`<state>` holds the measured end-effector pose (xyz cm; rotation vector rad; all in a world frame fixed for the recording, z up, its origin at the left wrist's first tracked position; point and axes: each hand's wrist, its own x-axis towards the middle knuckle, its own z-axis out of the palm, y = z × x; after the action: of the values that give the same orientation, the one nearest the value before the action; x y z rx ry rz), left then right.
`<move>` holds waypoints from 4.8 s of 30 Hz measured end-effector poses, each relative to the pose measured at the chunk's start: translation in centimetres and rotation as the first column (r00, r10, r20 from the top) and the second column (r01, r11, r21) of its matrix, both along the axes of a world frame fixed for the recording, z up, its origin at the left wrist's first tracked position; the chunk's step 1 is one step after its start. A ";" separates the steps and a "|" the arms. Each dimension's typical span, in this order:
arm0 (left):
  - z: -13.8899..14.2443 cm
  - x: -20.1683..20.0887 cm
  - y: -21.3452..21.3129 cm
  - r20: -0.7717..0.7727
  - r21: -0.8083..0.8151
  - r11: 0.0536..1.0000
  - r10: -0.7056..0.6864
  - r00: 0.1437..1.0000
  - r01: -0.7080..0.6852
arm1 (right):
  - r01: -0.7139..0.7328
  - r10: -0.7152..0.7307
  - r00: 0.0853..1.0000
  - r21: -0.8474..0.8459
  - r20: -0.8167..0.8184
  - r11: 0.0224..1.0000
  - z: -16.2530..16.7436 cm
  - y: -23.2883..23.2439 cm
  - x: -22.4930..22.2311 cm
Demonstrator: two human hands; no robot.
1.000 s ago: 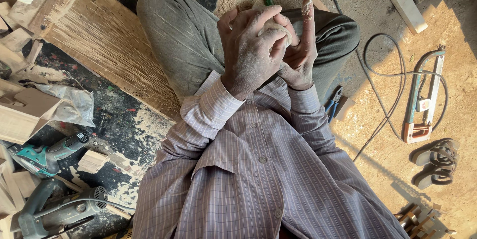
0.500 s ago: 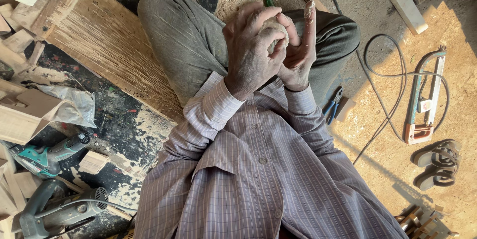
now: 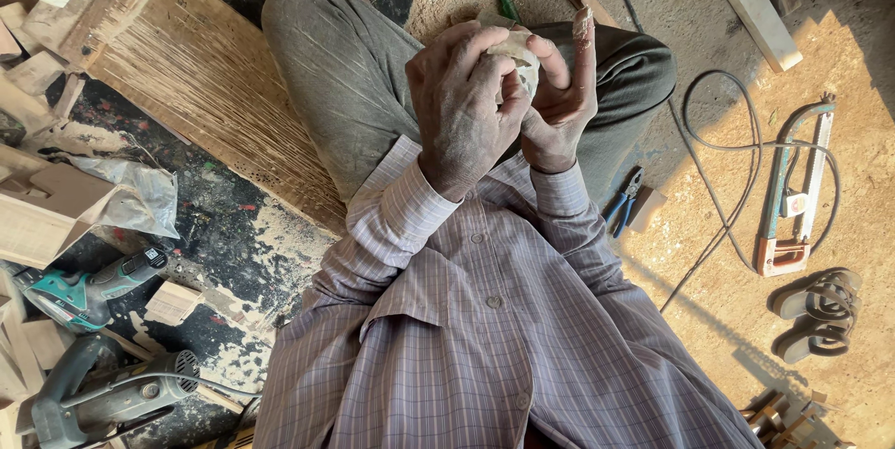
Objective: The person sits on the workshop floor holding a small carved wooden piece and repeatedly presses and rubs a white paste-like material into and around it by hand, turning the piece over to work different sides. They occasionally reach toward nearby wood scraps before resuming working the piece in their lap.
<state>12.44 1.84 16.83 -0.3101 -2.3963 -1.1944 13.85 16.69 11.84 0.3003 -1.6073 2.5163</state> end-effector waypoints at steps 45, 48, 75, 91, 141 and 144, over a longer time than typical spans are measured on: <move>2.2 -1.2 -2.0 -0.287 -0.236 0.968 -0.157 0.945 0.089 | -0.098 0.123 0.972 -0.134 0.199 0.986 2.2 0.5 0.1; 2.0 -1.2 -1.5 -0.286 -0.149 0.985 -0.123 0.950 0.082 | -0.071 0.128 0.966 -0.248 0.223 0.966 2.3 0.3 0.2; 2.7 0.4 -4.1 0.146 0.568 0.716 -0.572 0.807 0.405 | 0.123 -0.075 0.976 -0.232 0.205 0.965 1.0 -0.8 0.7; 4.0 0.7 -3.8 0.112 0.448 0.753 -0.582 0.806 0.481 | -0.048 0.137 0.980 -0.492 0.146 0.869 2.5 -1.5 0.8; -19.3 6.9 -24.6 0.471 -0.538 0.774 0.604 0.643 -0.334 | -0.111 0.182 0.956 -0.292 0.229 0.950 2.3 -0.5 1.1; -22.0 8.6 -25.3 0.189 -0.538 0.783 0.473 0.861 -0.312 | -0.106 0.166 0.961 -0.259 0.223 0.960 2.4 -0.3 1.3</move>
<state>21.09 -23.47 -5.19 0.2644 -2.8315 -0.4465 15.11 16.38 14.27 0.0778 -1.3678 2.9199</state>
